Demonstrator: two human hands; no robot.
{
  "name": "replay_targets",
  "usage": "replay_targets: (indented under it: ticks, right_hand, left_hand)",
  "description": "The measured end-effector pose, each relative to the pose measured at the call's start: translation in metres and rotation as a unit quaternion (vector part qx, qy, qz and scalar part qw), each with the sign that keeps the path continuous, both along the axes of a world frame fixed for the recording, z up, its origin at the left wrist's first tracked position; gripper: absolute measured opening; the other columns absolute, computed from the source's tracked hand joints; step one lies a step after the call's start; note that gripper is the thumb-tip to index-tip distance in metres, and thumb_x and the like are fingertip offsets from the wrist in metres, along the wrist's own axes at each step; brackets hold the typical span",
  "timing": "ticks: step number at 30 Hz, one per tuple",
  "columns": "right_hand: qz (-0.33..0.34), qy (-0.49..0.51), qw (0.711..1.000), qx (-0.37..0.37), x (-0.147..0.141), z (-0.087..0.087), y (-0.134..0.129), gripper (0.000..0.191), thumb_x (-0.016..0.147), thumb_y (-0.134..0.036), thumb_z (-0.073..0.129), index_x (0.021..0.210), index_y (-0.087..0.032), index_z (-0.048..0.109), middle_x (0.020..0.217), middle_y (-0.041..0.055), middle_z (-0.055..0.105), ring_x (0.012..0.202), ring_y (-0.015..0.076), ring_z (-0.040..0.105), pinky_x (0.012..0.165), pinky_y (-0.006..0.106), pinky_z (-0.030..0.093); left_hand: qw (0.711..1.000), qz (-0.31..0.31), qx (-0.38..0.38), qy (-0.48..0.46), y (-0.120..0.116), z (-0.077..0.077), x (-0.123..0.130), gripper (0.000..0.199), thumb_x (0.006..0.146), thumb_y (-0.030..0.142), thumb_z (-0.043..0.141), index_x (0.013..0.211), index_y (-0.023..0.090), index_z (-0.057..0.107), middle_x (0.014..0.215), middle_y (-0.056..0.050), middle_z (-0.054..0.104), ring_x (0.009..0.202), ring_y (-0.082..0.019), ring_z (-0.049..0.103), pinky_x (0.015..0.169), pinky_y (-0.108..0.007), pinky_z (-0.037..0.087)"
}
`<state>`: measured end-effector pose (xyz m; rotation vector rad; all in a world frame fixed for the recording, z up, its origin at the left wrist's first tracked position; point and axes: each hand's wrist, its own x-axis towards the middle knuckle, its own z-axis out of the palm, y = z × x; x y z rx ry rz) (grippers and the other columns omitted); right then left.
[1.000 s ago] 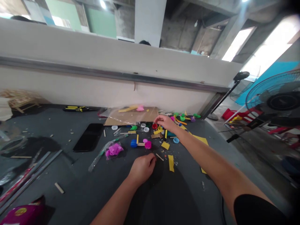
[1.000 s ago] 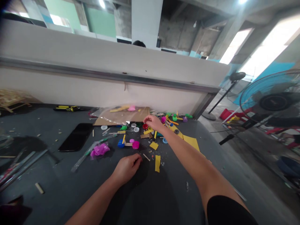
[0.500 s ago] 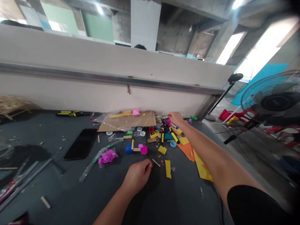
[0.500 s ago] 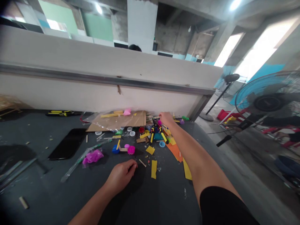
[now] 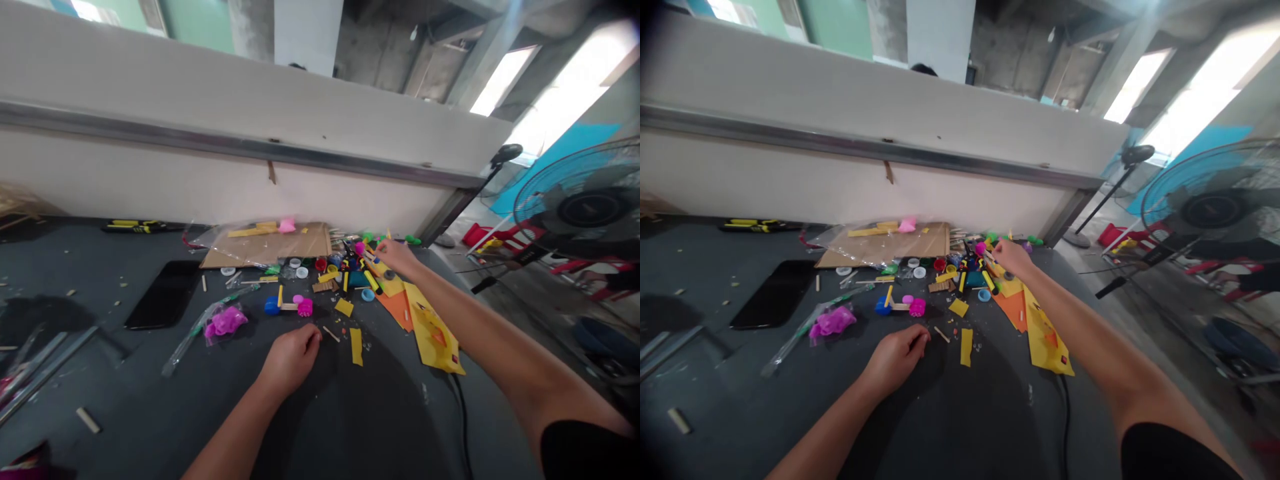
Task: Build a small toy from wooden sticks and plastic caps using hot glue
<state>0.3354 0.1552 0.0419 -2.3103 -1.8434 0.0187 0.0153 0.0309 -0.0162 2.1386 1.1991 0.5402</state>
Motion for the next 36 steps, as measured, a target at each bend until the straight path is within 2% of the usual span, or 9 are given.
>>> replay_targets:
  ticks: [3, 6, 11, 16, 22, 25, 30, 36]
  right_hand:
    - [-0.007, 0.005, 1.000, -0.016, 0.020, -0.001, -0.018, 0.020, 0.077, -0.032, 0.053, 0.082, -0.019, 0.067, 0.080, 0.0052, 0.070, 0.070, 0.0189, 0.062, 0.059, 0.024, 0.040]
    - [-0.004, 0.007, 1.000, -0.022, 0.030, -0.007, -0.022, 0.019, 0.077, -0.031, 0.054, 0.082, -0.020, 0.068, 0.083, 0.0040, 0.070, 0.073, 0.0174, 0.063, 0.060, 0.022, 0.041]
    - [0.004, -0.005, 1.000, 0.007, 0.015, -0.021, 0.002, 0.023, 0.081, -0.030, 0.050, 0.091, -0.020, 0.068, 0.094, 0.0062, 0.070, 0.085, 0.0177, 0.063, 0.069, 0.022, 0.043]
    - [0.012, -0.011, 1.000, 0.012, -0.004, -0.028, 0.027, 0.020, 0.077, -0.029, 0.055, 0.082, -0.019, 0.071, 0.088, 0.0091, 0.071, 0.085, 0.0211, 0.064, 0.072, 0.024, 0.045]
    - [0.000, -0.020, 1.000, -0.008, 0.009, -0.031, 0.028, 0.018, 0.076, -0.025, 0.054, 0.075, -0.021, 0.071, 0.082, 0.0067, 0.071, 0.079, 0.0188, 0.064, 0.069, 0.023, 0.044]
    - [-0.014, -0.028, 0.999, 0.000, 0.011, -0.029, 0.028, 0.019, 0.077, -0.023, 0.052, 0.076, -0.019, 0.071, 0.082, 0.0092, 0.070, 0.082, 0.0202, 0.063, 0.072, 0.025, 0.044]
    - [-0.011, -0.034, 0.998, 0.052, -0.012, -0.021, 0.045, 0.028, 0.076, -0.022, 0.054, 0.102, -0.015, 0.063, 0.107, 0.0162, 0.062, 0.106, 0.0278, 0.051, 0.087, 0.037, 0.038]
    - [0.049, 0.000, 0.998, 0.048, -0.045, -0.011, 0.086, 0.026, 0.084, -0.027, 0.045, 0.104, -0.023, 0.061, 0.110, 0.0098, 0.062, 0.112, 0.0292, 0.045, 0.091, 0.045, 0.035]
  left_hand:
    - [1.000, -0.003, 0.003, 0.005, 0.001, -0.001, 0.000, 0.022, 0.088, 0.028, 0.036, 0.080, 0.022, 0.055, 0.069, 0.001, 0.061, 0.063, -0.013, 0.055, 0.057, -0.022, 0.032]
    - [1.000, -0.005, 0.011, 0.006, 0.002, -0.001, -0.001, 0.023, 0.088, 0.028, 0.035, 0.079, 0.022, 0.055, 0.067, 0.001, 0.060, 0.063, -0.013, 0.055, 0.057, -0.022, 0.032]
    - [1.000, 0.003, 0.022, 0.008, 0.000, -0.001, -0.001, 0.022, 0.088, 0.028, 0.035, 0.080, 0.022, 0.054, 0.067, 0.002, 0.060, 0.062, -0.013, 0.055, 0.058, -0.022, 0.033]
    - [1.000, 0.017, 0.013, 0.002, -0.002, 0.002, 0.000, 0.023, 0.088, 0.028, 0.034, 0.080, 0.022, 0.054, 0.065, 0.002, 0.060, 0.062, -0.013, 0.055, 0.058, -0.022, 0.034]
    - [1.000, 0.021, -0.006, -0.007, -0.001, 0.003, 0.001, 0.023, 0.088, 0.029, 0.035, 0.078, 0.022, 0.055, 0.064, 0.002, 0.060, 0.060, -0.013, 0.055, 0.057, -0.023, 0.034]
    - [1.000, 0.019, -0.014, -0.013, 0.000, 0.003, 0.001, 0.023, 0.087, 0.028, 0.035, 0.077, 0.022, 0.054, 0.063, 0.003, 0.059, 0.059, -0.013, 0.055, 0.056, -0.022, 0.034]
    - [1.000, 0.018, -0.015, -0.013, 0.000, 0.002, 0.001, 0.023, 0.088, 0.027, 0.035, 0.079, 0.022, 0.055, 0.064, 0.002, 0.060, 0.061, -0.013, 0.056, 0.057, -0.022, 0.034]
    - [0.999, 0.026, -0.016, -0.013, 0.000, 0.003, 0.001, 0.023, 0.088, 0.026, 0.035, 0.078, 0.022, 0.055, 0.064, 0.002, 0.060, 0.061, -0.013, 0.056, 0.057, -0.022, 0.034]
